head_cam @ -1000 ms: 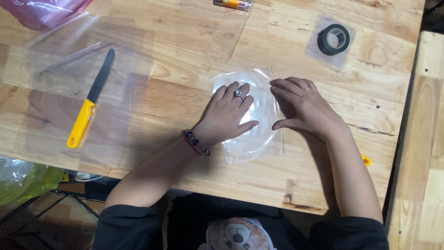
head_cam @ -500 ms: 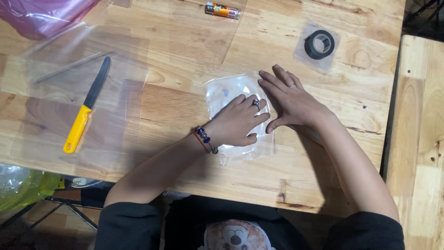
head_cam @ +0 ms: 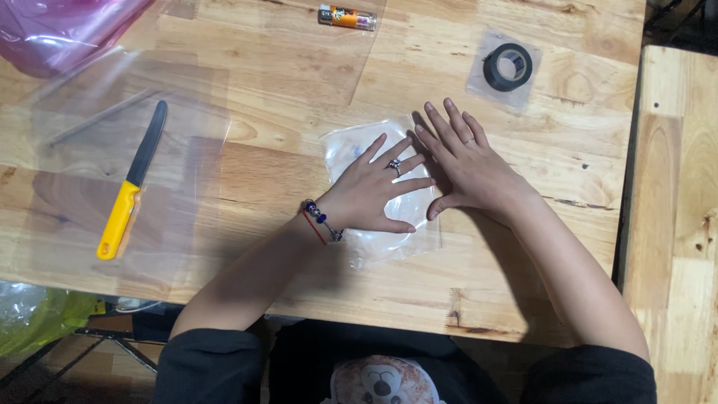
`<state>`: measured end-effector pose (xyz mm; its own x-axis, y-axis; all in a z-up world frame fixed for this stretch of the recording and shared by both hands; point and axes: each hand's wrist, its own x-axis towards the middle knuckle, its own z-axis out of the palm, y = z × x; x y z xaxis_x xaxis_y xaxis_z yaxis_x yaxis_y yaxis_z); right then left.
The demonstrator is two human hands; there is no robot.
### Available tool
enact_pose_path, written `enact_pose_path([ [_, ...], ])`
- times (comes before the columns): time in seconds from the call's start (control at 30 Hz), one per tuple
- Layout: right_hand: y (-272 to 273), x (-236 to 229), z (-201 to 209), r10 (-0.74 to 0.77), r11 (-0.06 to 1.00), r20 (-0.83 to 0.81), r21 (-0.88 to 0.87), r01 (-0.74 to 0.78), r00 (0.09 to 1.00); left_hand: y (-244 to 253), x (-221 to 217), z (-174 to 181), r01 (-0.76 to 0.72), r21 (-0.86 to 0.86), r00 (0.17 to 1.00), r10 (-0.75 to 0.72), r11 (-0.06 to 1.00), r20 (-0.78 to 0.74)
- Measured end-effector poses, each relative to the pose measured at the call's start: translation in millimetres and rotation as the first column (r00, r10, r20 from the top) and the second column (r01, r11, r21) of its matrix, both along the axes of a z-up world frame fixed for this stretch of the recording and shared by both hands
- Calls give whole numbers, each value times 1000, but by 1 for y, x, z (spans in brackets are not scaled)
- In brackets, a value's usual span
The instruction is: The person uses a yellow-handled knife to cut a sheet of clear plastic on a wooden table. They repeatedly fold the plastic and slice it into smaller rectangular pieces, occasionally moving the cut sections aside.
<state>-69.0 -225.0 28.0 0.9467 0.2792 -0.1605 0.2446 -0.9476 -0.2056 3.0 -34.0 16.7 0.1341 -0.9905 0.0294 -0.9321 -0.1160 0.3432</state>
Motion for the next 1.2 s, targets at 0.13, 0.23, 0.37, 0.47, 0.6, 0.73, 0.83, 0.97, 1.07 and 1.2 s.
enact_pose_path([
  [0.13,0,-22,-1,30,998,51,-52,-28,998,-2,1,1,0,9,1000,0,1000,-11],
  [0.23,-3,-40,-9,11,999,59,-37,-9,998,-2,1,-6,5,17,1000,-5,1000,-1],
  [0.37,-1,-62,-9,-48,999,30,13,48,998,-2,0,-2,4,55,1000,-3,998,-17],
  [0.47,-1,-82,2,-76,996,9,-41,77,997,-4,-3,1,10,75,1000,-10,997,-2],
  [0.6,-13,-110,44,-269,963,-89,8,270,959,-3,-2,-17,28,-46,997,-25,999,76],
  [0.73,-30,-153,25,-576,817,-60,11,577,816,-2,-2,-14,36,-14,993,-35,999,113],
  [0.83,-39,-192,-13,-585,809,70,120,575,808,-3,-3,-16,58,-69,987,-47,996,152],
  [0.97,-19,-221,-29,-579,815,235,186,549,781,-2,-3,-15,70,-81,990,-60,994,125],
  [1.07,-4,-244,-28,-582,812,219,111,573,783,-2,-3,-14,51,-71,995,-45,996,93],
  [1.2,19,-268,-15,-577,805,170,-50,592,799,-2,-4,-11,46,-11,995,-45,999,92],
])
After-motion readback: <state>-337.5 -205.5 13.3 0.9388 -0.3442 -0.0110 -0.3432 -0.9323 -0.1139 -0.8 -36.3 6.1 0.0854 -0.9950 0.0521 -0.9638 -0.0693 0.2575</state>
